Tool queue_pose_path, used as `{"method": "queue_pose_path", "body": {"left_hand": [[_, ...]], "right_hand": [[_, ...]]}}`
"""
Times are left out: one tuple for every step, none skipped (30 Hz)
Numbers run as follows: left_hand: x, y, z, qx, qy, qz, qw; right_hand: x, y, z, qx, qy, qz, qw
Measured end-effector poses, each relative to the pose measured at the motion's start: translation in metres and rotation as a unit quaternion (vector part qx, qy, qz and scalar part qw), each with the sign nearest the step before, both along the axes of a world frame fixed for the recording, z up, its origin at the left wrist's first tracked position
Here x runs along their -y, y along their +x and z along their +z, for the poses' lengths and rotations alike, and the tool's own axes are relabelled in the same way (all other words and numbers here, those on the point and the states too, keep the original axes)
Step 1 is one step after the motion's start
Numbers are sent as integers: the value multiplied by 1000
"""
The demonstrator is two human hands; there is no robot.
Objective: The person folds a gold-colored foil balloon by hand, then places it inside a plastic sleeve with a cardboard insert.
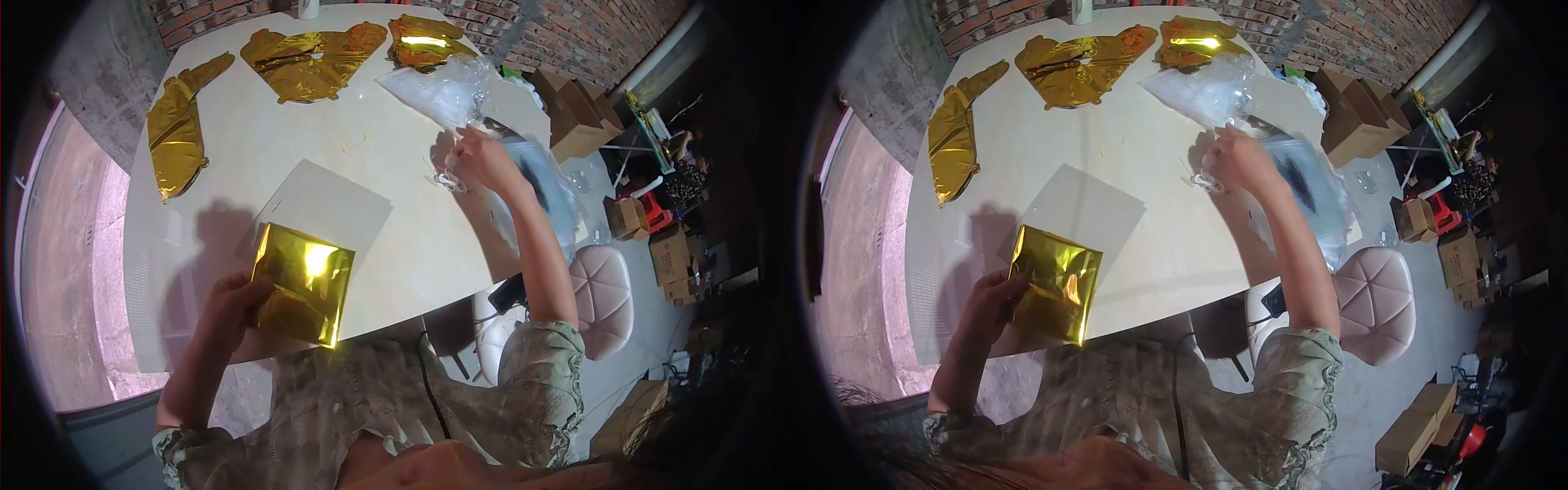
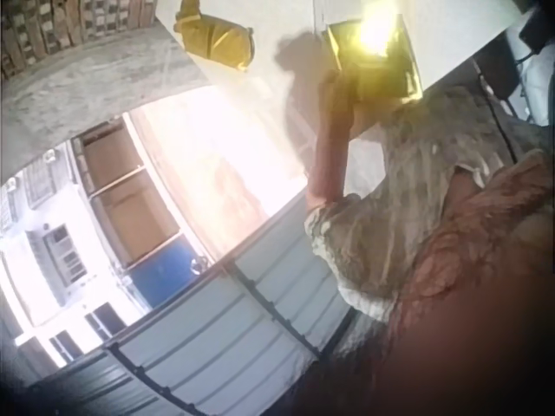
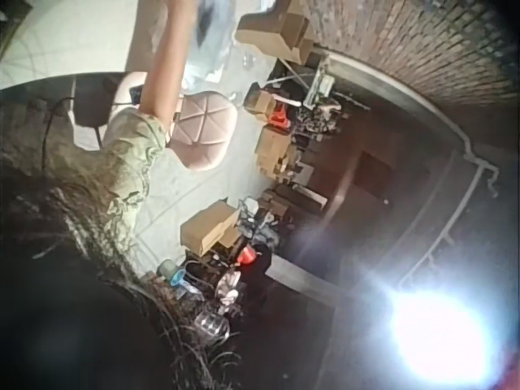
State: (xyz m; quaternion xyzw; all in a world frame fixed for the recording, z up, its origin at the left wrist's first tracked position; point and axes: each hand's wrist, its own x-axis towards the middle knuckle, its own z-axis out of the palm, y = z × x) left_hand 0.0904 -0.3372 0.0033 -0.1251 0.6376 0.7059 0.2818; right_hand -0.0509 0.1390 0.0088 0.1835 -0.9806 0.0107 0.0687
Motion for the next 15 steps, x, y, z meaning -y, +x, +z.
{"method": "queue_pose_path", "body": {"left_hand": [[-4, 7, 2, 14, 47, 37, 998], [-1, 14, 4, 12, 45, 39, 998], [3, 21, 6, 8, 52, 49, 997], [8, 30, 9, 2, 61, 64, 996], [15, 36, 11, -2, 61, 70, 996], [19, 24, 8, 13, 67, 76, 995], [25, 26, 8, 5, 78, 81, 994], [29, 25, 12, 3, 74, 87, 993], [32, 21, 17, -28, 84, 105, 991], [34, 14, 20, -60, 95, 121, 986], [35, 6, 20, -62, 93, 124, 986], [36, -4, 18, -84, 147, 106, 980], [37, -12, 16, -105, 200, 90, 970], [35, -18, 14, -105, 197, 94, 970], [33, -24, 11, -114, 194, 106, 968]], "right_hand": [[4, 2, 6, -27, -88, -21, 996], [8, 4, 13, -55, -176, -41, 982], [13, 9, 20, -57, -178, -38, 982], [31, 21, 35, -33, -268, -64, 961], [48, 34, 47, -7, -355, -91, 930], [59, 29, 37, 21, -360, -94, 928], [74, 40, 37, 47, -398, -30, 915], [90, 53, 38, 69, -435, 35, 897], [108, 66, 37, 57, -418, 80, 903], [125, 77, 34, 43, -399, 124, 907], [138, 83, 21, -1, -359, 162, 919], [146, 83, 11, -34, -294, 216, 930], [155, 84, 3, -41, -273, 258, 926], [163, 83, -5, -48, -251, 302, 919], [167, 80, -17, -47, -253, 305, 917]]}}
